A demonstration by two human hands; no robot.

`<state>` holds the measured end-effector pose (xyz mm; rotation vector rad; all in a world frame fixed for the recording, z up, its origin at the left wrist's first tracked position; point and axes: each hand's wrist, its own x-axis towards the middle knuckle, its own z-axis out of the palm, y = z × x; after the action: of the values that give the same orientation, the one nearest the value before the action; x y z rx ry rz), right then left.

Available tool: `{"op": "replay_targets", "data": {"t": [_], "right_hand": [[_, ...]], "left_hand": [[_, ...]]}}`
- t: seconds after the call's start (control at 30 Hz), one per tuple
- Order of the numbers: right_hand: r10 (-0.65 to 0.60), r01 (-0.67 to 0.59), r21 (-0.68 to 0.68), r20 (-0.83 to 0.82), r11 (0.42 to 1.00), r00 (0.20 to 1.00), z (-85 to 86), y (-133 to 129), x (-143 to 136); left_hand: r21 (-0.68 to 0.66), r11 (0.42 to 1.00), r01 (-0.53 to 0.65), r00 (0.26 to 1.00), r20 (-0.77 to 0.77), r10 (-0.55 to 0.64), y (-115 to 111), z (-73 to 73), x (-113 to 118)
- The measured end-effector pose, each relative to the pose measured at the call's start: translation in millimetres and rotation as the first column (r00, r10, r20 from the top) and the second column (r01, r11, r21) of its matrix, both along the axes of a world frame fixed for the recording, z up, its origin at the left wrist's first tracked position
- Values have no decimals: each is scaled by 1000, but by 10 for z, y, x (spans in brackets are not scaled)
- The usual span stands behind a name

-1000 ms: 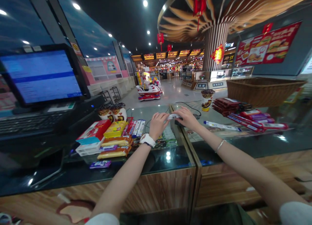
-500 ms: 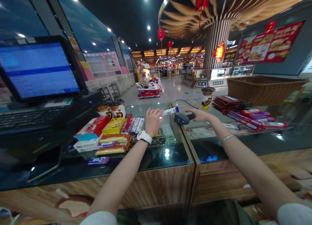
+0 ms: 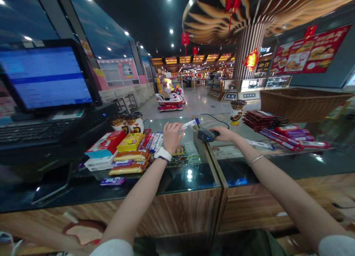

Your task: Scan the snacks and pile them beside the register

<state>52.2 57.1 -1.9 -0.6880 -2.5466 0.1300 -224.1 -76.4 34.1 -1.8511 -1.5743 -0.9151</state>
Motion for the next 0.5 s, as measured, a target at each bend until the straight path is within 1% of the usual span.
{"op": "replay_targets", "data": {"t": [0.1, 0.2, 0.33, 0.5], "right_hand": [[12, -8, 75, -54, 997, 998, 87, -95, -36], [-11, 28, 126, -129, 992, 992, 174, -234, -89], [-80, 105, 110, -211, 988, 974, 244, -428, -171], [-96, 126, 112, -244, 986, 965, 268, -551, -245]], "left_hand": [[9, 1000, -29, 999, 21, 28, 4, 8, -33], [14, 998, -55, 998, 31, 55, -5, 21, -45], [24, 997, -80, 996, 40, 79, -16, 28, -33], [19, 996, -87, 995, 53, 86, -12, 9, -16]]}}
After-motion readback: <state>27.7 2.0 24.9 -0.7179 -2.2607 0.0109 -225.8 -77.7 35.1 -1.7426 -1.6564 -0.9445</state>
